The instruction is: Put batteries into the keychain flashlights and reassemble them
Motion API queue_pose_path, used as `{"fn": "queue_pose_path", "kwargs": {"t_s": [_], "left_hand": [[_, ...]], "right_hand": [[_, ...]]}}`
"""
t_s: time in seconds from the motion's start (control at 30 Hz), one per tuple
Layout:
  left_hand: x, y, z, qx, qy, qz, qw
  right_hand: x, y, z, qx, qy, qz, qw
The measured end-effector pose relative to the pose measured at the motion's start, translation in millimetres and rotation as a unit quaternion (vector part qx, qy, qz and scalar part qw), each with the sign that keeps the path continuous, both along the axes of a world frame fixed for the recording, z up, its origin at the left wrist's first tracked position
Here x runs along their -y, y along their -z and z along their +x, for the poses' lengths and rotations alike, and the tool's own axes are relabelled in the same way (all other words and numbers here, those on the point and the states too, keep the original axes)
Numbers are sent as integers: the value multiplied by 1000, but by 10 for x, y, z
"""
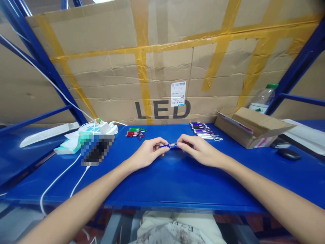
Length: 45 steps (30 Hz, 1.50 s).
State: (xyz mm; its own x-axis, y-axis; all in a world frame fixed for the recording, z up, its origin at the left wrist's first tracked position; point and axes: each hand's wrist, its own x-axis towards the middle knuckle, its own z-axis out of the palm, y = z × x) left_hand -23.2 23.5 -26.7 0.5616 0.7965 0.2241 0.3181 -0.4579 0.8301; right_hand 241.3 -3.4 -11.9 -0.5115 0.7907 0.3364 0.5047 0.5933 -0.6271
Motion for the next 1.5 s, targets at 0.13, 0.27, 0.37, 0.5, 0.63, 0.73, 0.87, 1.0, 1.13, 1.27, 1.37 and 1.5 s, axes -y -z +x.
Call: {"fn": "queue_pose_path", "kwargs": {"t_s": [0.13, 0.27, 0.37, 0.5, 0.63, 0.73, 0.87, 1.0, 1.13, 1.27, 1.37, 1.5], "left_hand": [[-14, 24, -6, -22, -3, 15, 1000], [-6, 18, -7, -21, 7, 1, 1000], [17, -18, -8, -24, 24, -8, 999], [41, -57, -10, -33, 51, -2, 998], [42, -56, -8, -41, 66, -34, 996], [32, -56, 0, -27, 75, -72, 994], [16, -76, 8, 8, 93, -117, 989], [-5, -72, -3, 25, 108, -153, 982], [-39, -34, -10, 50, 93, -158, 982], [-48, -27, -11, 53, 83, -133, 986], [-45, -38, -15, 37, 70, -120, 990], [-67, -31, -30, 17, 52, -72, 996]], "right_hand": [[5, 27, -40, -21, -9, -45, 999], [8, 43, -48, -28, -18, -51, 998], [9, 37, -40, -23, -19, -40, 999], [1, 28, -28, -11, -25, -5, 1000], [-10, 36, -13, 4, -33, 45, 998], [-8, 38, 2, 20, -48, 92, 994], [9, 16, 19, 49, -61, 142, 987], [18, -13, 35, 79, -50, 177, 980], [16, -48, 54, 68, -16, 169, 983], [14, -111, 79, 122, 14, 105, 987], [3, -172, 130, 181, 22, 46, 982], [-27, -260, 248, 230, 34, -21, 972]]}}
